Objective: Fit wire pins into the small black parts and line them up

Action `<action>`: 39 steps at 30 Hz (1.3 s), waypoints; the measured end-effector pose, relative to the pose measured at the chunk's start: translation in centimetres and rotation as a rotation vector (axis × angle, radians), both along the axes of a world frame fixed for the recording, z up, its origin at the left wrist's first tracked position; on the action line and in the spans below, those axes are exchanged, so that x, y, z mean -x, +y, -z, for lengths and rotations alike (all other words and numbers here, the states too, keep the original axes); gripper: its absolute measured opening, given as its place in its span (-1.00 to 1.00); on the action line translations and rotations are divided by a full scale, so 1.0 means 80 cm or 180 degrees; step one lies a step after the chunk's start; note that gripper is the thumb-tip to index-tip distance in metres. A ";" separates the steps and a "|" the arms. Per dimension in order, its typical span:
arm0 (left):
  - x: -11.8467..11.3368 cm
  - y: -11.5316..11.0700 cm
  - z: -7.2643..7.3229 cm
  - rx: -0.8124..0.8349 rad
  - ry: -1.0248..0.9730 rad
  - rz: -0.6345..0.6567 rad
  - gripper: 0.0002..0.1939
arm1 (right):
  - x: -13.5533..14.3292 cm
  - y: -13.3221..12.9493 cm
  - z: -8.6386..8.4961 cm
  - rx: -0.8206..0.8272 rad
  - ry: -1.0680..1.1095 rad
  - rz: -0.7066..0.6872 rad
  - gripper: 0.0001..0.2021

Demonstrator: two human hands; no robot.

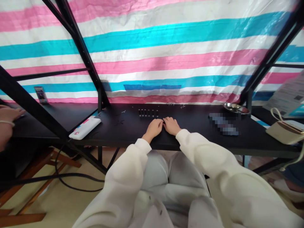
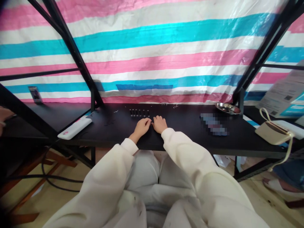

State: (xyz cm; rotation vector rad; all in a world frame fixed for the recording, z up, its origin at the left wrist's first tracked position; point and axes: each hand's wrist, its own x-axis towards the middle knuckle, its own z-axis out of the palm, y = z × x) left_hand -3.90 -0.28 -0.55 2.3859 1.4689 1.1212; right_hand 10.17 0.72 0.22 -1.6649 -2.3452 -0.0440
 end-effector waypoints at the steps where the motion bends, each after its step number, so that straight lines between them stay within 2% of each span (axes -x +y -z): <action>1: -0.003 -0.003 0.000 -0.0061 0.0304 0.0198 -0.71 | -0.008 -0.009 0.003 -0.0013 -0.0048 -0.0093 -0.56; 4: -0.011 -0.010 0.002 -0.0031 0.0922 0.0483 -0.61 | -0.028 -0.028 0.014 0.0163 -0.0019 -0.0209 -0.50; 11: -0.013 -0.017 0.002 0.0636 0.1566 0.0394 -0.47 | -0.041 -0.039 0.019 0.0530 0.0082 -0.0039 -0.40; 20: -0.016 -0.021 0.007 0.0771 0.1619 0.0097 -0.45 | -0.040 -0.042 0.018 0.0565 0.0154 0.0048 -0.42; 39: -0.015 -0.021 0.006 0.0849 0.1604 0.0112 -0.44 | -0.039 -0.044 0.016 0.0560 0.0193 0.0060 -0.42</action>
